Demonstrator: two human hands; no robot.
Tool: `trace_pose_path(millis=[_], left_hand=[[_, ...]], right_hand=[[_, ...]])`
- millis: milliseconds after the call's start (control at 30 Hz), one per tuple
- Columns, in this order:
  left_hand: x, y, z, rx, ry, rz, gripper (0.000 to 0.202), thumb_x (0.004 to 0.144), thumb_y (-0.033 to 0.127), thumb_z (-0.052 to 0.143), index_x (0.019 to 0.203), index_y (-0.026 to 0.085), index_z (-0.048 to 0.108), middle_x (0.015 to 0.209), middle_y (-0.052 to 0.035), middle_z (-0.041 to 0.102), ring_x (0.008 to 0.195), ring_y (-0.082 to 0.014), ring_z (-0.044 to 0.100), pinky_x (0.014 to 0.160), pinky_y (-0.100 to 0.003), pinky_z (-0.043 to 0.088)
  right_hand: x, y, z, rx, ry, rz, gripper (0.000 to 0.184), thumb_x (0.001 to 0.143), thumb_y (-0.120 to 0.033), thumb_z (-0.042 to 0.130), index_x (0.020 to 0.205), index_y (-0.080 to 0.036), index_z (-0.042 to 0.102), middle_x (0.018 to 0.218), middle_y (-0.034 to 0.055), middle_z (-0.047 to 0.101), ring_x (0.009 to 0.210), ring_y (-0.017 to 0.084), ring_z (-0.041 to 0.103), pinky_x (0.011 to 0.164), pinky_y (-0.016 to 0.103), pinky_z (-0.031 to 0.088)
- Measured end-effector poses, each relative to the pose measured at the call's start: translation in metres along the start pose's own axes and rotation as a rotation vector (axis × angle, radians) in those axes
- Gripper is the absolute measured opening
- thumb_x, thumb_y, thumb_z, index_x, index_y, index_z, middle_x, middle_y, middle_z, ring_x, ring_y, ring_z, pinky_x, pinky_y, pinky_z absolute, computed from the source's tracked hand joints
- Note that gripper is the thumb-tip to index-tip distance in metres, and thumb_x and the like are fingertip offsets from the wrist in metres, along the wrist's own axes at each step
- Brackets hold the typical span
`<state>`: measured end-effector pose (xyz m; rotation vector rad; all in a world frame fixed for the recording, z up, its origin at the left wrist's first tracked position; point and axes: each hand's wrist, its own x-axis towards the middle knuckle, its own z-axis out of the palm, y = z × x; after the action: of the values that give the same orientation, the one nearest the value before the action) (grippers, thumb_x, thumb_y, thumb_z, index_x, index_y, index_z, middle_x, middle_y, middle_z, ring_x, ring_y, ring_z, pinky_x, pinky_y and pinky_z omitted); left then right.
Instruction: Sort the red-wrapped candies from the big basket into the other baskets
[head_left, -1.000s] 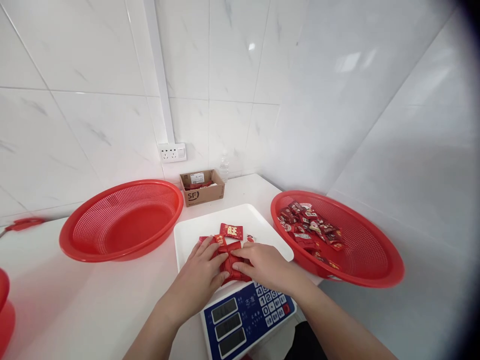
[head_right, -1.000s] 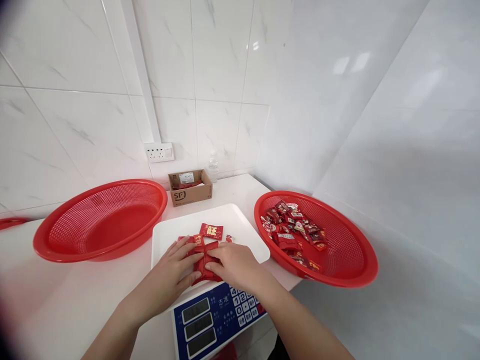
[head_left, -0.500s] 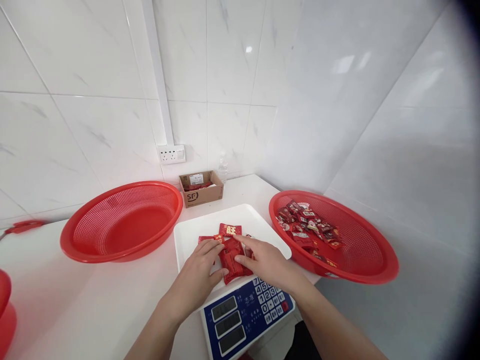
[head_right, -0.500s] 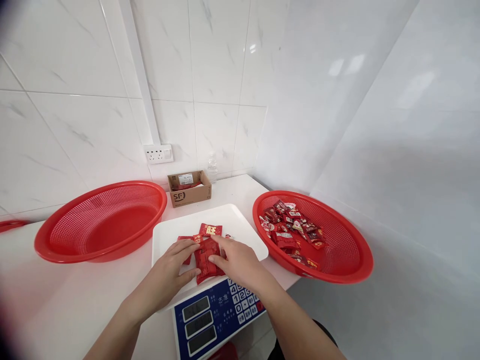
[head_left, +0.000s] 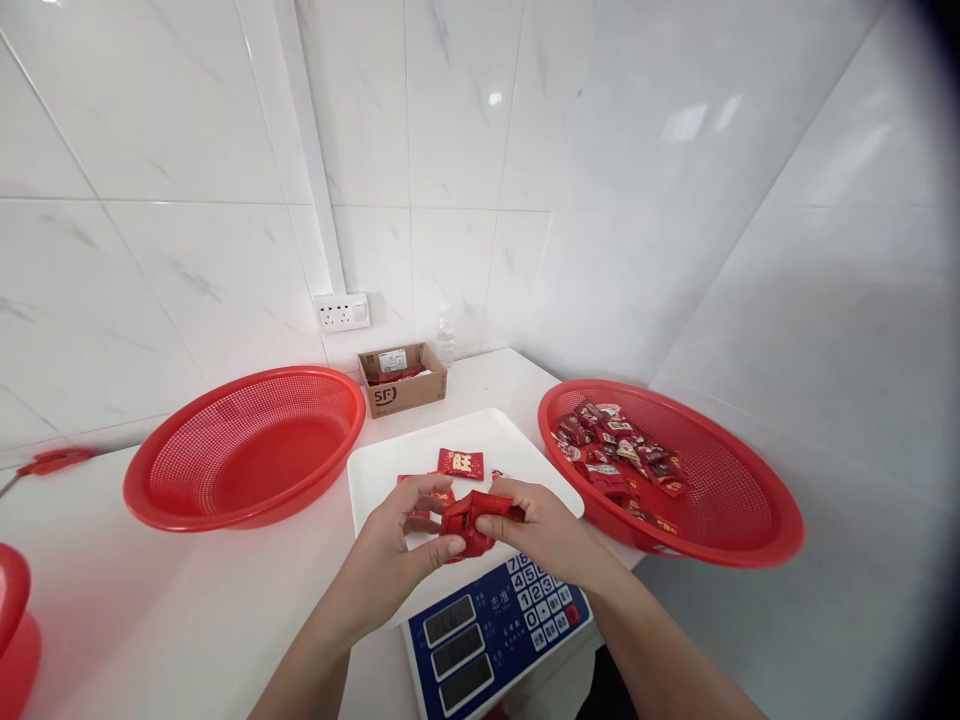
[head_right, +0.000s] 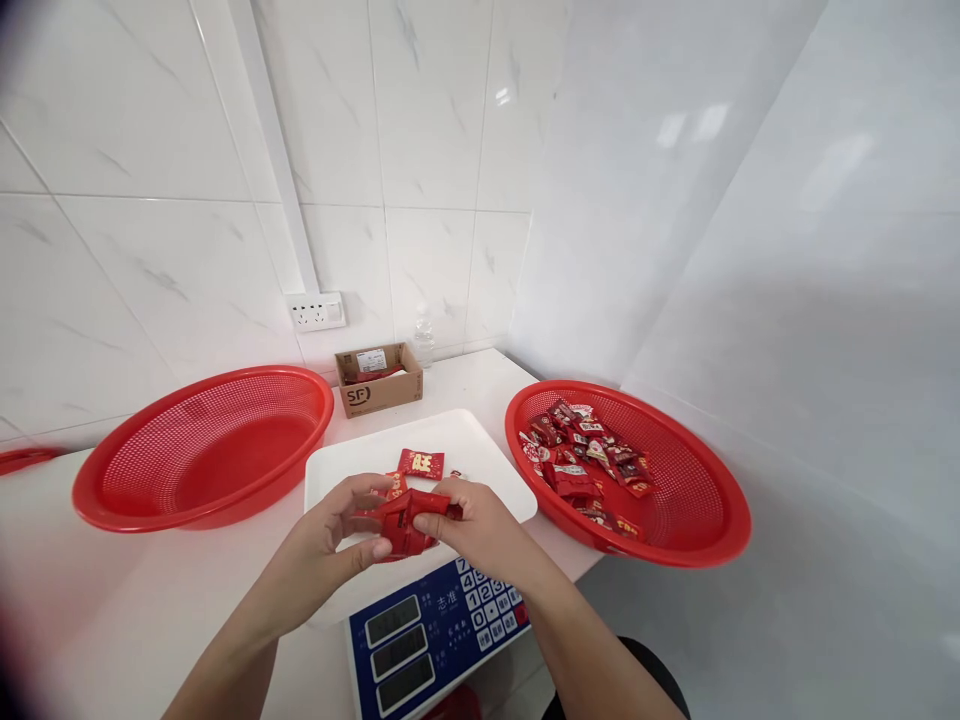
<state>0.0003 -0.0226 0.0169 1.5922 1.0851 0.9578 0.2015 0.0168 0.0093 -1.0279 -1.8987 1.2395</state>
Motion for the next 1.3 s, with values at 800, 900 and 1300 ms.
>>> trace_pose_path(millis=[800, 900, 1300], left_hand=[[0.004, 0.000, 0.005, 0.060, 0.100, -0.060, 0.034, 0.089, 0.049, 0.042, 0.073, 0.020, 0.051, 0.072, 0.0006, 0.057, 0.067, -0.0150, 0.052, 0.062, -0.027, 0.044], [0.005, -0.002, 0.001, 0.115, 0.101, -0.077, 0.024, 0.088, 0.044, 0.046, 0.100, 0.023, 0.051, 0.090, -0.0014, 0.060, 0.079, -0.0168, 0.058, 0.069, -0.029, 0.048], [0.001, -0.007, 0.000, 0.621, -0.149, 0.068, 0.011, 0.085, 0.031, 0.053, 0.092, 0.026, 0.061, 0.100, -0.0012, 0.060, 0.094, -0.0215, 0.055, 0.080, -0.035, 0.046]], right_hand=[[-0.004, -0.005, 0.010, -0.044, -0.055, 0.010, 0.032, 0.083, -0.047, 0.053, 0.068, -0.018, 0.054, 0.066, -0.0025, 0.049, 0.061, 0.012, 0.046, 0.056, 0.023, 0.036], [0.001, -0.001, 0.013, -0.073, -0.072, 0.053, 0.031, 0.083, -0.043, 0.053, 0.066, -0.018, 0.052, 0.063, -0.0025, 0.050, 0.059, 0.012, 0.046, 0.054, 0.023, 0.035], [0.029, -0.003, 0.010, -0.682, 0.089, 0.016, 0.037, 0.090, -0.021, 0.035, 0.119, -0.025, 0.059, 0.110, 0.0055, 0.063, 0.100, 0.019, 0.057, 0.080, 0.029, 0.040]])
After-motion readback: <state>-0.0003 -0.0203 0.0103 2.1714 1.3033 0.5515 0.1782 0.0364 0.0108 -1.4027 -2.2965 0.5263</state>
